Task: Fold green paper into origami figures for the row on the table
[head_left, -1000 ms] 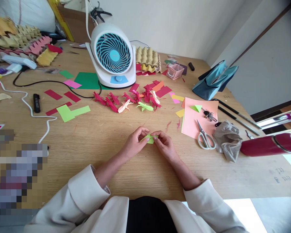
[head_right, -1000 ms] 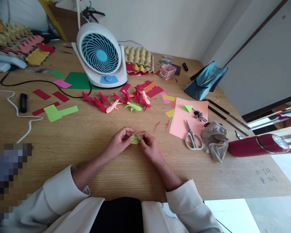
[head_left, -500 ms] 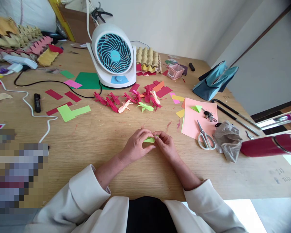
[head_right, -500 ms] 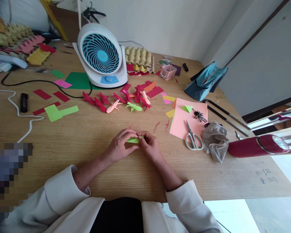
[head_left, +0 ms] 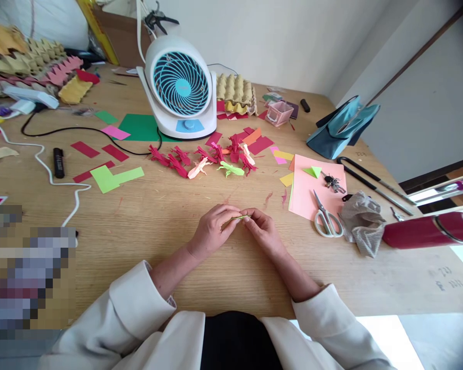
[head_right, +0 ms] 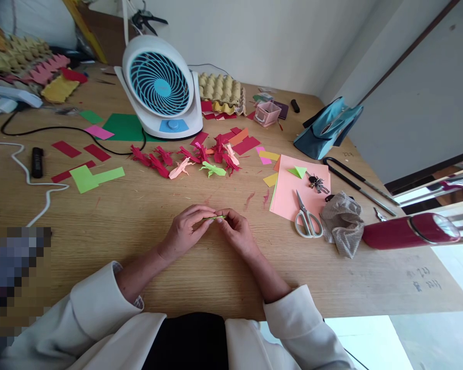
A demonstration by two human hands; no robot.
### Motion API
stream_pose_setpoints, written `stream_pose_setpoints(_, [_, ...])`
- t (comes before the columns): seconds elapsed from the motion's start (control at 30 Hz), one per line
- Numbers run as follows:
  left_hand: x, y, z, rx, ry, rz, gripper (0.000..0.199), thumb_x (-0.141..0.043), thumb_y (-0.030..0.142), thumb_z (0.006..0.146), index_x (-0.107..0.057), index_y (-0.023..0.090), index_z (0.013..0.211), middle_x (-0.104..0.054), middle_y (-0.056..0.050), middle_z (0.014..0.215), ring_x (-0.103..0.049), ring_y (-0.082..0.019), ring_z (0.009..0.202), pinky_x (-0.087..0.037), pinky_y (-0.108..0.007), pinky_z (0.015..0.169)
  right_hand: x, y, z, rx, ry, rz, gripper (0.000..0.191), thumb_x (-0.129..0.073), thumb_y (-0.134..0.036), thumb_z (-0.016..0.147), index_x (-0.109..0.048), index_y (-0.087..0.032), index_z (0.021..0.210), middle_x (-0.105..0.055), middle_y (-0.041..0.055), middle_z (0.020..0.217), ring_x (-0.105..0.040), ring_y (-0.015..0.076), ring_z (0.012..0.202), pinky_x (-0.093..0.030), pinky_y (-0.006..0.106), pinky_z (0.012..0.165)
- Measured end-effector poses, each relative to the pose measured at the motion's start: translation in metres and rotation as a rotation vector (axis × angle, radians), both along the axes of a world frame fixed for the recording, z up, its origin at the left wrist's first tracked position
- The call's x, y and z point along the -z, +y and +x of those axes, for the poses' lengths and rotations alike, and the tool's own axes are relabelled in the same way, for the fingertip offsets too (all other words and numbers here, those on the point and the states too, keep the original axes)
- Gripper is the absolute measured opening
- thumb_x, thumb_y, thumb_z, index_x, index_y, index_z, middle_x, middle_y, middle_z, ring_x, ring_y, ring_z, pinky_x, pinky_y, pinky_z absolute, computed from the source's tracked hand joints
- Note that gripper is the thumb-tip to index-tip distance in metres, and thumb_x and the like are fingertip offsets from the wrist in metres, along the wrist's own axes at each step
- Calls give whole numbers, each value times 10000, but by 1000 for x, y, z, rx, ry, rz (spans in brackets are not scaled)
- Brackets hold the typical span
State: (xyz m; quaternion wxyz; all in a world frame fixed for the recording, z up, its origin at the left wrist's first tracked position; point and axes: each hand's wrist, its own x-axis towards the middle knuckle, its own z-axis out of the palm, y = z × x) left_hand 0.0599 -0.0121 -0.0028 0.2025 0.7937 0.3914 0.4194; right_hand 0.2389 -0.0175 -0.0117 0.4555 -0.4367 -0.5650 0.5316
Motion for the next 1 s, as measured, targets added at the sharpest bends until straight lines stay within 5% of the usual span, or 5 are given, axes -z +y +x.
stream_pose_setpoints(0.37, [-2,3,1,-54,-115,-115,128,-559,203,926,-686,199,912,-695,-45,887,-642,-167,867,-498,-284,821,9,2,-3,10,52,6,320,-713,-495,799,-630,-223,947,-649,28,870,-579,165,790,-476,289,716])
stream_pose_setpoints(0.7, [2,5,1,-96,-193,-417,102,-587,243,880,-663,197,932,-726,-20,882,-662,-151,789,-499,-245,744,16,3,-2,72,-22,39,250,-685,-434,832,-617,-218,937,-605,11,807,-542,152,707,-449,278,650])
stream_pose_setpoints(1.0, [9,6,1,-94,-146,-421,109,-562,157,857,-554,213,949,-690,8,835,-666,-133,773,-461,-227,704,15,2,0,61,-144,104,144,-651,-289,841,-609,-219,960,-554,-5,781,-473,132,646,-379,261,590])
